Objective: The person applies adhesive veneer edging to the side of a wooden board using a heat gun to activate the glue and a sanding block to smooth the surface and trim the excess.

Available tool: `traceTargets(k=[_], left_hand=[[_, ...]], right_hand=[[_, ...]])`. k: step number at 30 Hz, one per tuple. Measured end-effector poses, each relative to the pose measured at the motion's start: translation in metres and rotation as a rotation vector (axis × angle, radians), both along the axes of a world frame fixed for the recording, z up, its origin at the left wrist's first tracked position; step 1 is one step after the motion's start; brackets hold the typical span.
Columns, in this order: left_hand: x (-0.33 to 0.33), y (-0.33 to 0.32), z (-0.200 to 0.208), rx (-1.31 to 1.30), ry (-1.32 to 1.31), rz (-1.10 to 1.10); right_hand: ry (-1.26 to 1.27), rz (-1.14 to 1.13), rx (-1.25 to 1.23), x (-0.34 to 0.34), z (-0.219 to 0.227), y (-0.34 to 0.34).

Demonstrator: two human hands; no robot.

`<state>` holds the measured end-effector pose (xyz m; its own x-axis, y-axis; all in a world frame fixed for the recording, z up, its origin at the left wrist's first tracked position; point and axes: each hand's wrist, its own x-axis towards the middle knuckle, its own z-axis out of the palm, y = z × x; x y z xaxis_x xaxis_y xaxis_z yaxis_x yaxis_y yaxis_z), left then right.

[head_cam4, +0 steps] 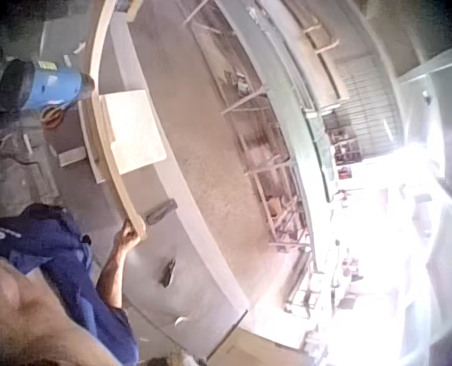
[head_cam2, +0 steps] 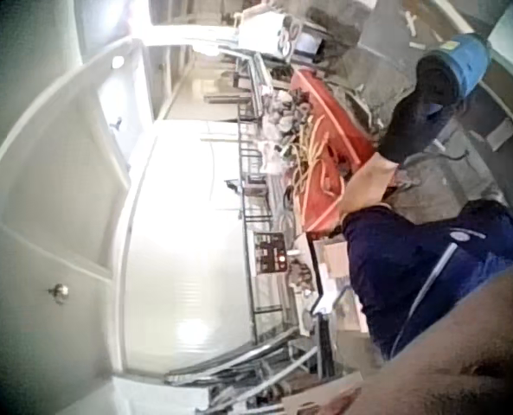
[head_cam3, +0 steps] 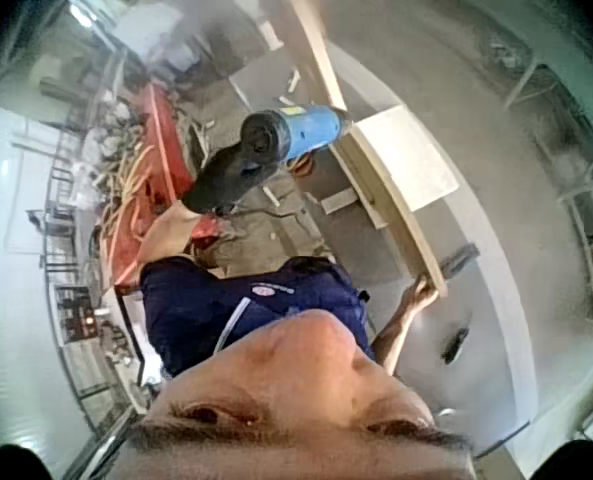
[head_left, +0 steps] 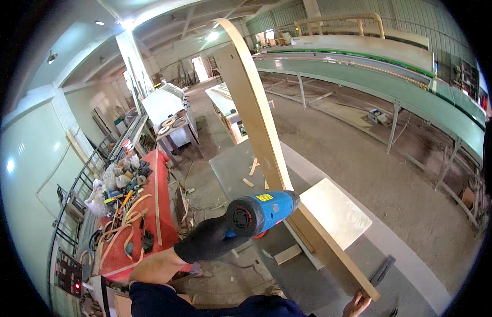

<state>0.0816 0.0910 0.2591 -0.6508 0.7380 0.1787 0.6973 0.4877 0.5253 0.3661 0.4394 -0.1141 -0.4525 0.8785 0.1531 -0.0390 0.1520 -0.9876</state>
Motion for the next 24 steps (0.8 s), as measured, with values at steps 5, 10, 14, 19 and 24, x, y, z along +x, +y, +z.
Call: traceTargets(k=[5,10,14,19,24], left_hand=[[-0.015,0.007,0.0,-0.006,-0.015,0.038],[-0.016,0.003,0.004,-0.026,0.041,0.089],[-0.029,0.008,-0.004,-0.033,0.031,-0.008],[-0.025,0.019,0.009,-0.137,-0.055,-0.011],[-0.029,0.019,0.007,-0.082,-0.195,-0.096]], right_hand=[[0.166,-0.065,0.108,0.008,-0.043,0.015],[0.238,-0.027,-0.091,-0.014,0.008,-0.013],[0.15,-0.052,0.001,-0.003,-0.006,-0.006],[0.182,0.005,-0.03,-0.002,0.005,-0.006],[0.213,-0.032,0.004,-0.013,0.029,-0.015]])
